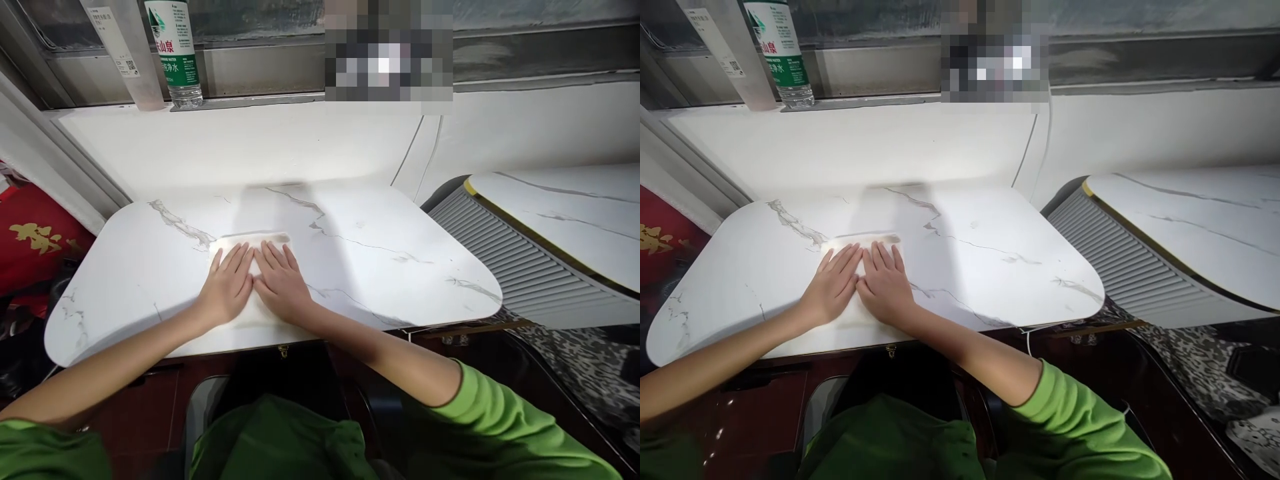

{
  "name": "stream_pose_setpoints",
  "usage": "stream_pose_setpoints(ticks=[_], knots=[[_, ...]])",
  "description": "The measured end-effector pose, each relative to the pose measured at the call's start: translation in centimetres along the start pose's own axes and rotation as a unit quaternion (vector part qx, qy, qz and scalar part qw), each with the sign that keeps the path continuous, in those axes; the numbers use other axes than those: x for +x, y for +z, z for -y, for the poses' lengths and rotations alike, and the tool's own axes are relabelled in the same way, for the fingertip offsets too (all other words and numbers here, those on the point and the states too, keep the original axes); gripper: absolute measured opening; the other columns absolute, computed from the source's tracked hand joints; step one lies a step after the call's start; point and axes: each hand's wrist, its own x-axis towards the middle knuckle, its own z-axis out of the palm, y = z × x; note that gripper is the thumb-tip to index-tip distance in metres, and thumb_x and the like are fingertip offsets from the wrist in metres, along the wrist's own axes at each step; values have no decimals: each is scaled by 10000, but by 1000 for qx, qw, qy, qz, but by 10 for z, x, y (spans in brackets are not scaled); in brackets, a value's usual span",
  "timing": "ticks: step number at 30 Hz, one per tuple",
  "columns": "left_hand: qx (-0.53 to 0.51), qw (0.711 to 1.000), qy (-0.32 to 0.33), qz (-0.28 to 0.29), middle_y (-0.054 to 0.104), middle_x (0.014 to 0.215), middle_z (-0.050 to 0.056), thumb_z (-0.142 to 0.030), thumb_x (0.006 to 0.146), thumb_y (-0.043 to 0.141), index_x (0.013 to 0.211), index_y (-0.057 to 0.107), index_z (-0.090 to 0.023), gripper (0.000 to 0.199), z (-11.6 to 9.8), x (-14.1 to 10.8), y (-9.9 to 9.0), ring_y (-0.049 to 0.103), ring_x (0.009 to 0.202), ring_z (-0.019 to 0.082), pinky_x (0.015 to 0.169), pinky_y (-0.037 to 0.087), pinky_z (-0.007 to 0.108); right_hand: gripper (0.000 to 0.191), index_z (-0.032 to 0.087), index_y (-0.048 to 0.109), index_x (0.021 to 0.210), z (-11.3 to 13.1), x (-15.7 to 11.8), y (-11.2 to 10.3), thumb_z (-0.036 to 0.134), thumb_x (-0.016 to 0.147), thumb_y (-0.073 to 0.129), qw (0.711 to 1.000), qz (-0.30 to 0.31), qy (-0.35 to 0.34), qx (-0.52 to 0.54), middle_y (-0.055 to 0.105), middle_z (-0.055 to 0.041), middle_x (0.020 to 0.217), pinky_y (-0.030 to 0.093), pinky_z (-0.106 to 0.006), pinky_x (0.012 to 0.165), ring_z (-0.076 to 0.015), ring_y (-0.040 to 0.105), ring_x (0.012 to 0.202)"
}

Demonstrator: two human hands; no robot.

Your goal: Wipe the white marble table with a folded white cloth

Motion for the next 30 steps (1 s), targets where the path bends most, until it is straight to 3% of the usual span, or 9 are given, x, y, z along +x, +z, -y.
stream_pose_setpoints(ticks=[5,11,17,24,30], knots=[[-8,1000,-14,9,328,1610,159,-273,1015,212,1534,324,-71,568,-4,-22,-5,245,1520,251,1252,156,523,620,-4,393,1503,3,-10,-7,274,950,355,997,32,-60,29,325,-204,1589,244,-497,1235,-282,257,1508],[-12,999,-46,17,372,1590,159,-251,995,258,1527,343,-105,559,8,-7,-6,296,1502,252,1236,202,530,621,-29,431,1475,-4,18,0,262,930,378,994,3,-110,10,400,-205,1553,249,-472,1237,-297,341,1473],[10,993,-114,8,361,1596,154,-244,997,223,1511,361,-65,562,53,42,-7,287,1504,243,1247,170,501,604,-21,417,1485,-10,89,15,263,960,322,991,0,-133,-12,388,-195,1565,221,-456,1237,-285,338,1475],[6,996,-93,-10,390,1589,109,-265,981,245,1502,394,-138,557,127,115,-8,322,1484,223,1236,192,469,618,-47,346,1510,-17,181,23,249,972,277,995,20,-91,-29,331,-208,1596,169,-428,1237,-273,279,1499],[0,996,-87,-24,422,1568,114,-272,961,272,1478,434,-131,560,163,156,-2,367,1451,223,1225,224,425,607,-34,350,1510,-28,223,27,256,981,278,997,17,-73,-17,340,-198,1596,160,-418,1233,-271,285,1494]])
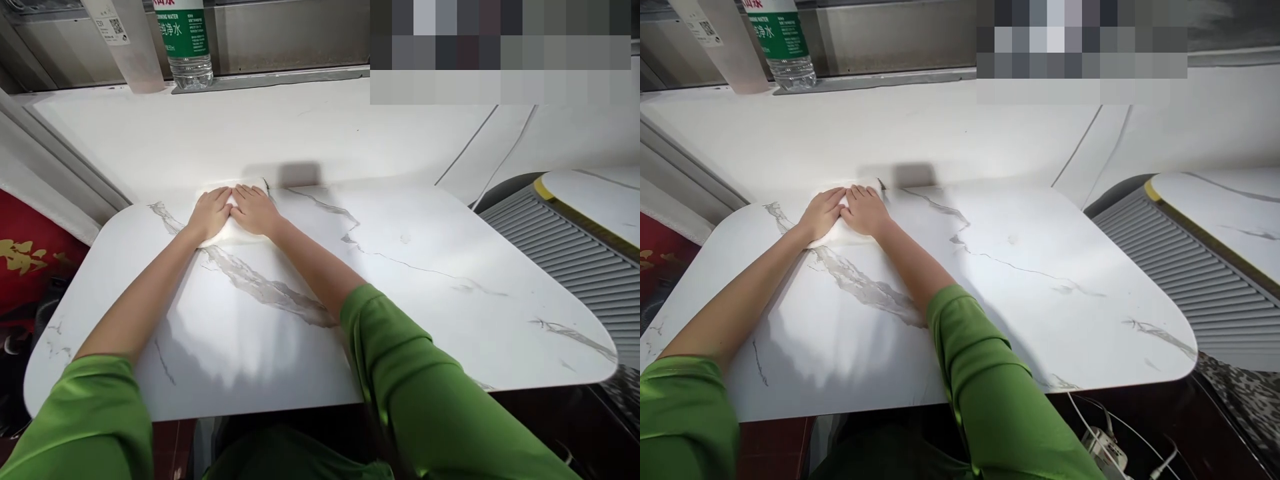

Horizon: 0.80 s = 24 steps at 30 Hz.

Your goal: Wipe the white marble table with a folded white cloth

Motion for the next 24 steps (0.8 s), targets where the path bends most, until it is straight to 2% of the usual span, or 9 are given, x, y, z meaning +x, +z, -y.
stream_pose_setpoints(ticks=[6,13,18,24], knots=[[-15,1000,-9,5,417,1571,105,-281,973,263,1482,422,-143,552,1,6,0,350,1461,237,1229,199,464,560,1,436,1462,-8,7,8,257,981,308,999,-40,-4,21,405,-187,1563,201,-452,1220,-277,340,1468],[2,999,-31,34,333,1618,107,-257,983,230,1521,358,-110,571,-22,-19,-12,266,1506,231,1244,137,460,550,-1,429,1472,5,-15,8,233,984,332,998,-60,4,12,406,-188,1562,196,-442,1223,-266,346,1466],[6,999,-16,39,322,1622,112,-250,980,231,1521,354,-102,574,-32,-65,-14,253,1514,231,1245,134,476,545,-14,439,1463,30,-56,6,224,979,363,998,-63,-5,6,419,-199,1550,207,-442,1224,-269,356,1462],[4,999,14,31,321,1623,112,-290,998,220,1526,346,-139,563,-40,-153,-20,256,1516,239,1248,148,506,551,-53,471,1431,83,-124,9,257,984,377,995,-89,-35,-1,454,-234,1515,241,-475,1213,-326,391,1434]])
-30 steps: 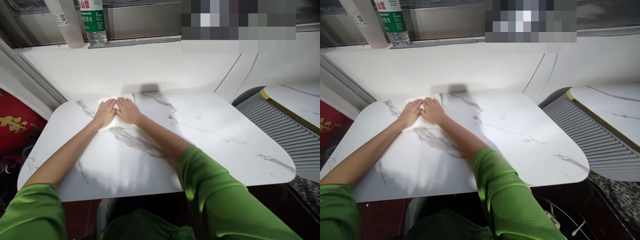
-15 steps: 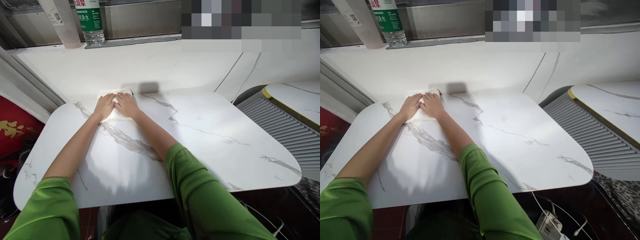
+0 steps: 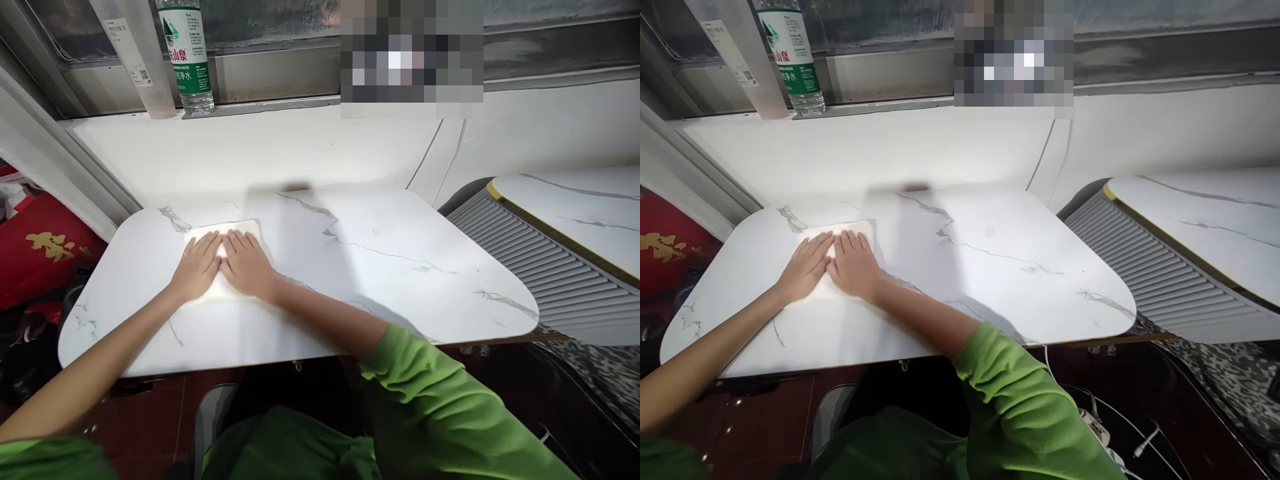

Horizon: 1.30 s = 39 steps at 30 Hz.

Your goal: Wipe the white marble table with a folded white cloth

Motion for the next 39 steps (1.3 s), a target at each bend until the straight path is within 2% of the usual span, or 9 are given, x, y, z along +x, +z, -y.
stream_pose_setpoints(ticks=[4,8,11,15,18,21,28,34,39], knots=[[9,1000,7,-14,332,1620,97,-319,1020,200,1538,326,-160,556,-5,-61,-6,262,1515,232,1253,161,503,579,-81,455,1429,41,-34,-5,289,992,369,999,-4,-35,7,445,-275,1503,242,-518,1209,-358,378,1437],[17,999,-8,-32,330,1622,93,-333,1041,176,1566,263,-178,554,-5,-111,-11,264,1515,232,1252,178,509,598,-86,417,1455,74,-50,-9,297,1001,346,997,19,-70,25,414,-282,1518,222,-540,1215,-373,339,1457],[19,999,-27,-34,333,1620,96,-341,1046,171,1575,236,-185,556,2,-133,-14,273,1512,238,1247,194,519,621,-96,381,1472,91,-49,-13,309,1003,349,993,61,-89,43,370,-295,1538,197,-552,1223,-386,299,1473],[9,999,-47,-25,344,1617,76,-367,1033,191,1563,268,-206,560,21,-139,-22,307,1498,248,1242,210,523,646,-97,324,1498,104,-32,-14,321,1007,347,985,127,-91,76,283,-299,1576,166,-574,1225,-393,229,1497],[-4,998,-53,-20,365,1607,60,-395,1008,215,1542,318,-214,573,42,-128,-28,332,1485,263,1237,220,525,665,-98,289,1511,109,-9,-7,333,1007,336,980,160,-75,95,240,-302,1593,143,-585,1223,-408,184,1505],[-18,997,-68,-23,392,1592,64,-414,984,224,1510,375,-201,587,69,-105,-32,341,1477,269,1237,215,521,656,-96,311,1502,111,21,8,326,1001,344,983,142,-53,101,275,-303,1585,133,-579,1222,-406,208,1499],[-47,996,-65,-41,459,1547,90,-391,917,294,1438,471,-157,598,124,-19,-36,389,1439,244,1227,237,453,591,-85,381,1467,87,99,43,259,988,346,996,65,-9,58,384,-274,1547,164,-530,1214,-364,310,1458],[-71,995,-47,-46,504,1513,77,-364,878,354,1418,501,-165,593,154,56,-33,434,1399,247,1207,280,429,573,-84,409,1445,51,154,60,231,976,314,998,41,25,37,414,-269,1529,177,-528,1206,-360,327,1446],[-59,996,-53,-36,498,1514,96,-324,882,361,1431,495,-114,602,165,90,-31,437,1395,268,1203,287,399,561,-75,417,1439,31,181,69,219,974,304,998,40,39,39,415,-258,1533,179,-519,1210,-342,325,1454]])
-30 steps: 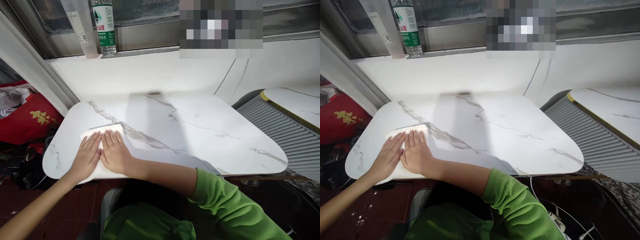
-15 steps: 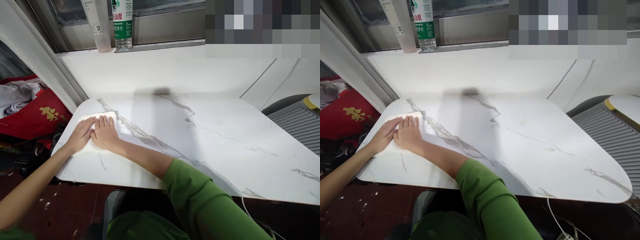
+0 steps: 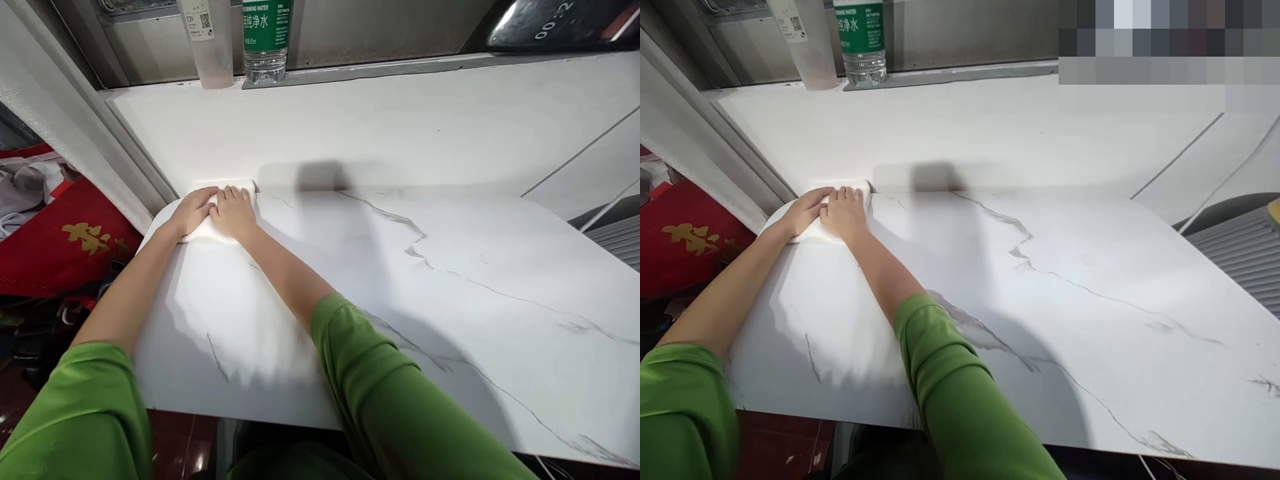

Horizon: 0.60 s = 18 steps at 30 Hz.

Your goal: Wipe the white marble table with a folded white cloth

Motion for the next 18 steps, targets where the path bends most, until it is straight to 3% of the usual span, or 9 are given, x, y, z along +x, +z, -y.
stream_pose_setpoints(ticks=[10,18], knots=[[16,1000,-11,-13,471,1541,74,-322,895,354,1432,491,-168,576,1,-2,6,409,1423,243,1209,267,407,534,-50,432,1440,-2,-4,2,213,986,330,1000,-17,-10,2,420,-240,1538,192,-504,1209,-327,345,1449],[40,999,-35,-11,413,1577,102,-314,937,284,1463,443,-141,575,-42,-54,8,338,1473,237,1229,210,440,521,-23,455,1439,0,-53,-10,220,991,347,999,-16,-44,5,441,-215,1533,193,-468,1219,-296,362,1445]])
